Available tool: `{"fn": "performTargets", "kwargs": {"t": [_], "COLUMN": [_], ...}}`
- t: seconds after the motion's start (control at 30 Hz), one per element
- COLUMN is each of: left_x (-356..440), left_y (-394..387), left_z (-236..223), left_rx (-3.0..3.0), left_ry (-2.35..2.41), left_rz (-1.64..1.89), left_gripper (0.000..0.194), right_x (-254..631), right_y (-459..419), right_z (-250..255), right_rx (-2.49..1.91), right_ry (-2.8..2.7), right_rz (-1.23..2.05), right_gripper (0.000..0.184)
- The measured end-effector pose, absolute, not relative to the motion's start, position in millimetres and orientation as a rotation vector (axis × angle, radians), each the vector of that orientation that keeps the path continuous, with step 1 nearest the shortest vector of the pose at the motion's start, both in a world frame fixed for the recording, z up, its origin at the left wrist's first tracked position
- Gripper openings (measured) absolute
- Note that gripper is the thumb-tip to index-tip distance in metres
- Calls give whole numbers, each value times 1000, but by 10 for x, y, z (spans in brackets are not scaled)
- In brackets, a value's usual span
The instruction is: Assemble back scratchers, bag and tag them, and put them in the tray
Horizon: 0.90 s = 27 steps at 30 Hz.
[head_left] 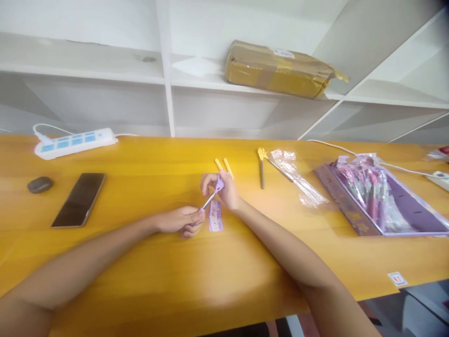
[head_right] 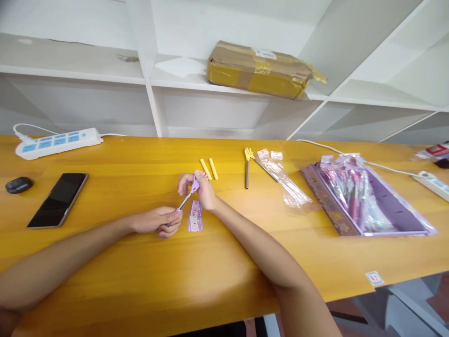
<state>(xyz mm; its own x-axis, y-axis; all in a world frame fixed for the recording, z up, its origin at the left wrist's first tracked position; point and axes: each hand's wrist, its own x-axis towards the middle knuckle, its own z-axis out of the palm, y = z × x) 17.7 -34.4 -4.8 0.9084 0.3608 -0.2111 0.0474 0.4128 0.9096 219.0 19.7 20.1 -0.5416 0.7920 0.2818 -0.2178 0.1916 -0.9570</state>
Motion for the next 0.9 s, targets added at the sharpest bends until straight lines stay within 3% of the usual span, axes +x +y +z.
{"fn": "performTargets", "kwargs": {"t": [0.17,0.37,0.67,0.9], "left_x": [188,174,164,151], "left_y": [-343,-339,-255,-279], "left_z": [-63,-64,4,17], "left_rx": [1099,1074,1229,1249], "left_ry": [413,405,410,463], "left_rz": [231,211,269,265], "left_gripper": [47,47,48,48], "right_x": [2179,2212,2442,2345], "right_y": [191,202,256,236], "right_z": [141,257,508,406], "right_rx": [-496,-538,-457,-463], "right_ry": [-1623,-1585,-1749,-1792], "right_rz": [1533,1479,1393,1467], "right_gripper": [75,84,77,79]}}
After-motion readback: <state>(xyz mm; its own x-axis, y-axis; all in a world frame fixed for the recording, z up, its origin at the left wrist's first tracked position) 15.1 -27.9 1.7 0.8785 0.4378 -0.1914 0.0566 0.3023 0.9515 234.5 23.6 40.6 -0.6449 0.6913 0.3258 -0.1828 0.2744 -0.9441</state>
